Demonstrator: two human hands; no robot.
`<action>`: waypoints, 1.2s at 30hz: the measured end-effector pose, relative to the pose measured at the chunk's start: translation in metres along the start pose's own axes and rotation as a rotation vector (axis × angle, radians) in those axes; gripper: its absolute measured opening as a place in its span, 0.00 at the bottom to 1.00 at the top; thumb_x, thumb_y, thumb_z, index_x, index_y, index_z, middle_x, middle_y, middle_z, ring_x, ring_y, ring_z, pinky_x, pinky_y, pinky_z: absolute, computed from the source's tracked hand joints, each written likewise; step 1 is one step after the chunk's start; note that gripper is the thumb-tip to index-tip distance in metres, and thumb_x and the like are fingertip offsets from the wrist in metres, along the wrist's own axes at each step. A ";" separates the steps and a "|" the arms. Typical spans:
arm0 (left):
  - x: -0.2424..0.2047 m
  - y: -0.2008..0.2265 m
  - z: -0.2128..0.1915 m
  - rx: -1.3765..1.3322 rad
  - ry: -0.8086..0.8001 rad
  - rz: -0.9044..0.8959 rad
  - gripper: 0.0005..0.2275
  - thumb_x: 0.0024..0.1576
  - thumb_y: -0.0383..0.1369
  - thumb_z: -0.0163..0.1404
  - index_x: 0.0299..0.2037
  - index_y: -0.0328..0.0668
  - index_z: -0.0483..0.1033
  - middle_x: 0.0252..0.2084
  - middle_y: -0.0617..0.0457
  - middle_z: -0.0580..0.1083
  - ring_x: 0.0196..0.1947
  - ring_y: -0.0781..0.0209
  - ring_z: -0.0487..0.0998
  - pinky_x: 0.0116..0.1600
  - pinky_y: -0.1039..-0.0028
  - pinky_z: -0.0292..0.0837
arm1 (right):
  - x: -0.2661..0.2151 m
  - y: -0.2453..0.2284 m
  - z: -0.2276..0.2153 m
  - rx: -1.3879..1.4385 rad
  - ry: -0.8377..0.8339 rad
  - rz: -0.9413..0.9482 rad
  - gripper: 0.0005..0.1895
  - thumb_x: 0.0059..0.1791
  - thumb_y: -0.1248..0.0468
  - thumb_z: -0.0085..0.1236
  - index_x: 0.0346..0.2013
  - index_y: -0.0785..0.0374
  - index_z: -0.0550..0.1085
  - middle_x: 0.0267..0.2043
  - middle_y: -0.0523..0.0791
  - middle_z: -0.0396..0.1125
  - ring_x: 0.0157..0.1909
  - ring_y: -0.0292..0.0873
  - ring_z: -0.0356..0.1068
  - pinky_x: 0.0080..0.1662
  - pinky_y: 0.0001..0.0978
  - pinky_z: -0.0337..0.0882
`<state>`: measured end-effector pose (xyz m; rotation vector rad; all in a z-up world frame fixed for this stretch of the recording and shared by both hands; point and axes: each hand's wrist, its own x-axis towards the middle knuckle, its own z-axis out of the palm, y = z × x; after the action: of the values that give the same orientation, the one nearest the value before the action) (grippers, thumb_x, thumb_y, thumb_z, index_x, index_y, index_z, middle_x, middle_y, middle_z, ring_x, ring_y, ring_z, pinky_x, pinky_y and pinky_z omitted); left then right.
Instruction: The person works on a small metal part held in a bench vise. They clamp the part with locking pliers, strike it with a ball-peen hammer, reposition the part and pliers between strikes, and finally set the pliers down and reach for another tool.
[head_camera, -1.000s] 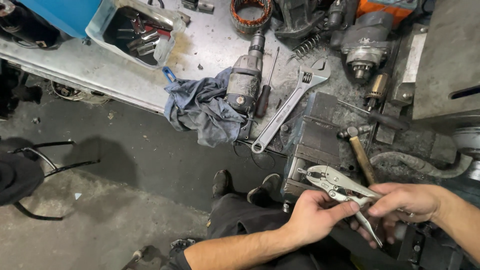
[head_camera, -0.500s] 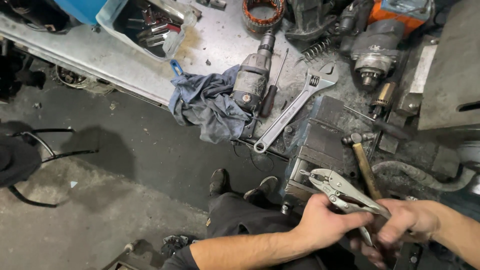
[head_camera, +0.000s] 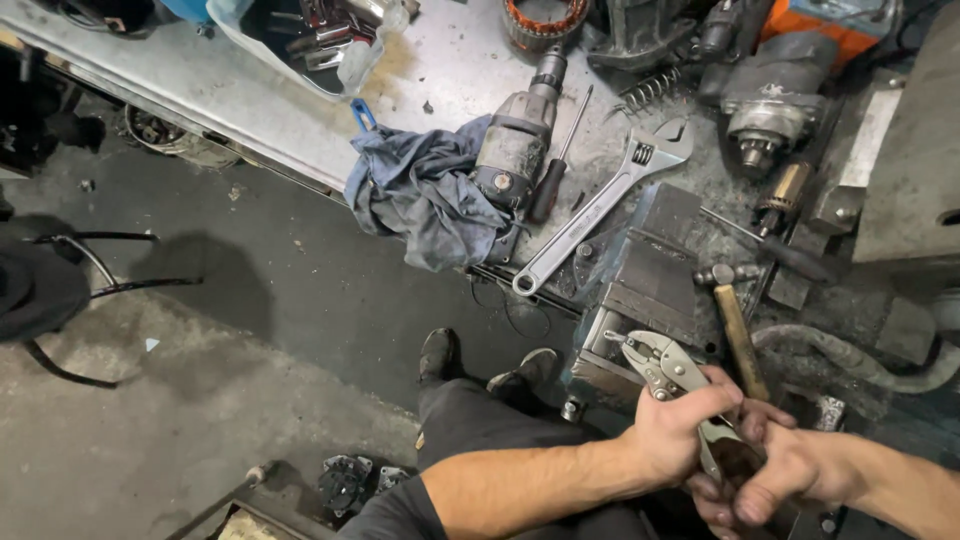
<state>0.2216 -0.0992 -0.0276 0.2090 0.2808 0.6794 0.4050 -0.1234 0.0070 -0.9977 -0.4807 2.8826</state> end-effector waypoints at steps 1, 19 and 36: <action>0.000 -0.003 -0.001 0.016 0.023 0.013 0.11 0.68 0.27 0.48 0.33 0.30 0.69 0.33 0.41 0.75 0.46 0.41 0.79 0.59 0.53 0.75 | 0.000 0.004 -0.003 -0.027 0.002 -0.015 0.25 0.37 0.67 0.73 0.43 0.70 0.71 0.37 0.50 0.69 0.42 0.50 0.71 0.47 0.43 0.72; 0.000 -0.003 0.017 -0.100 0.128 0.101 0.14 0.68 0.33 0.48 0.32 0.29 0.68 0.29 0.40 0.73 0.39 0.43 0.78 0.56 0.48 0.75 | -0.005 0.012 -0.024 0.037 -0.019 -0.027 0.26 0.36 0.63 0.76 0.40 0.69 0.70 0.34 0.47 0.66 0.39 0.45 0.65 0.44 0.35 0.66; 0.006 -0.009 0.019 -0.110 0.191 0.149 0.17 0.67 0.40 0.49 0.33 0.32 0.67 0.28 0.41 0.71 0.37 0.42 0.77 0.52 0.47 0.76 | -0.005 0.022 -0.037 0.125 0.004 0.028 0.23 0.40 0.60 0.71 0.44 0.63 0.70 0.33 0.44 0.63 0.37 0.43 0.64 0.41 0.33 0.64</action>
<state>0.2374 -0.1039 -0.0129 0.0596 0.4125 0.8618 0.4331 -0.1349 -0.0240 -0.9988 -0.2837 2.8919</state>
